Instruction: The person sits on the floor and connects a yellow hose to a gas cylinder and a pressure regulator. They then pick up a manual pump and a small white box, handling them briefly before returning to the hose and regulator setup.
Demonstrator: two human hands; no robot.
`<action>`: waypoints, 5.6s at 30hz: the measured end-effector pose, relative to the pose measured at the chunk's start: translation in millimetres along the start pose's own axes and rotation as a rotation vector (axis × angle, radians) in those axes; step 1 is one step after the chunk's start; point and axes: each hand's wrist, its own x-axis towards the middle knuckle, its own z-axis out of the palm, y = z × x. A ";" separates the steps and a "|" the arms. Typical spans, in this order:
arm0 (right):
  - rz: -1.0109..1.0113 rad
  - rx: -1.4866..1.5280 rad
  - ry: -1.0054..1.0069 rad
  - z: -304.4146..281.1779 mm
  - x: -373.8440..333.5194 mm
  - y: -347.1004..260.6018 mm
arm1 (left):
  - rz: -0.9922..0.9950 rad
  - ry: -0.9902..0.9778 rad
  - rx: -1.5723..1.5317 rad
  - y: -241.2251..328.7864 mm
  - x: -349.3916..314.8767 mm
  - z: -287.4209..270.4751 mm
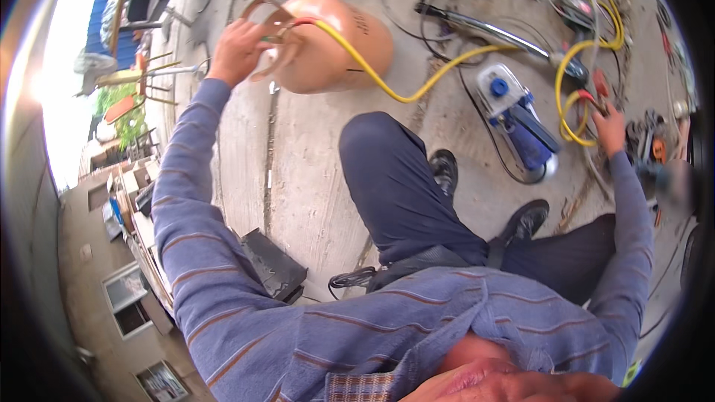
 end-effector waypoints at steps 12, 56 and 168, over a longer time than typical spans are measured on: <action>0.288 0.610 0.194 -90.9 -31.0 -78.4 | -0.319 -0.077 -0.120 -3.8 -24.3 11.9; 0.180 0.823 0.517 -77.9 22.5 -136.5 | -0.166 0.012 -1.489 473.3 351.4 126.4; -0.172 0.776 -0.287 -116.3 7.6 -129.9 | -0.314 -0.036 -2.007 421.7 335.6 142.9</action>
